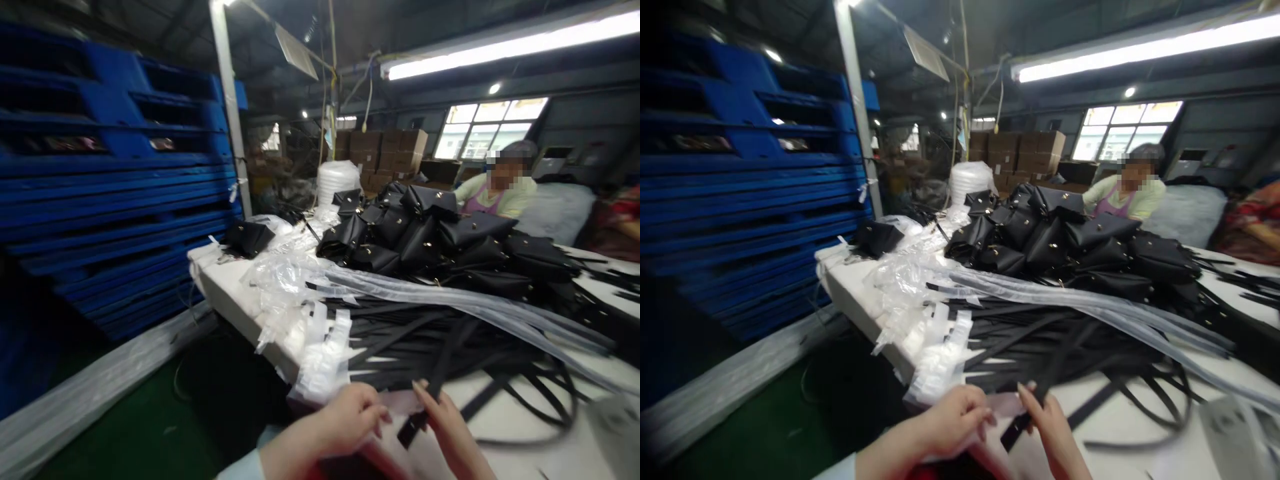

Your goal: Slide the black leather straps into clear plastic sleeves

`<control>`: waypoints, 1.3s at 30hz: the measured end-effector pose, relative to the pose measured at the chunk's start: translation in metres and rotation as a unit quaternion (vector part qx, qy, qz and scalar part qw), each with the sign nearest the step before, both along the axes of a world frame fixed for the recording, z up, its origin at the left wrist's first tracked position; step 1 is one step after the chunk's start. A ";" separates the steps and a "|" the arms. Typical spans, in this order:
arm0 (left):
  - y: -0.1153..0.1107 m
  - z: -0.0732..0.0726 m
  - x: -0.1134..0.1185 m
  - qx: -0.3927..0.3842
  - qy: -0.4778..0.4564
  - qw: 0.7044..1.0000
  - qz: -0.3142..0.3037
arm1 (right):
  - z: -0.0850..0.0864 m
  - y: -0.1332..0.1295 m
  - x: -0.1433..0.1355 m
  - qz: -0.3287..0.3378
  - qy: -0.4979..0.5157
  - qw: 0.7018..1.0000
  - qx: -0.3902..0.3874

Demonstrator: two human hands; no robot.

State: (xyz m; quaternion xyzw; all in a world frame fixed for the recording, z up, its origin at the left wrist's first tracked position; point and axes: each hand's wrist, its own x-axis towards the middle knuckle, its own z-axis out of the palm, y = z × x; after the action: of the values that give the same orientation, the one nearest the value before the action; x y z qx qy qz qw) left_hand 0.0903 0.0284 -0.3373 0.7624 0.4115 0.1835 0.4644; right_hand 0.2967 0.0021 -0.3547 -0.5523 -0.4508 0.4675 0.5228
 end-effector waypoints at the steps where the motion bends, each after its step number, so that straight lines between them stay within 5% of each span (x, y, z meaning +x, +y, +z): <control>1: -0.001 0.002 0.000 0.011 0.000 1.000 0.003 | 0.005 -0.004 0.004 0.024 0.073 0.997 -0.027; 6: 0.011 -0.006 0.001 -0.013 -0.023 0.999 -0.034 | 0.019 -0.007 0.026 0.039 0.180 0.982 -0.052; 16: 0.012 -0.004 0.005 -0.039 -0.036 0.998 -0.036 | 0.024 -0.006 0.041 -0.145 0.234 0.958 0.081; 26: 0.013 -0.006 0.008 -0.081 -0.064 0.994 -0.029 | 0.014 -0.005 0.037 -0.103 0.125 0.984 0.076; 34: 0.025 0.011 0.030 0.001 -0.069 0.994 -0.081 | 0.005 -0.008 0.018 -0.012 0.064 0.998 0.027; 39: 0.014 0.010 0.040 0.095 -0.040 0.995 -0.016 | -0.002 -0.011 0.010 -0.050 0.105 0.993 -0.031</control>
State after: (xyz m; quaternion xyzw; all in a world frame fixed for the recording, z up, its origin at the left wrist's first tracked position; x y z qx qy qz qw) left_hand 0.1304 0.0427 -0.3277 0.8015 0.3609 0.2449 0.4091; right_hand 0.3070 -0.0085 -0.3563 -0.5376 -0.3504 0.5101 0.5727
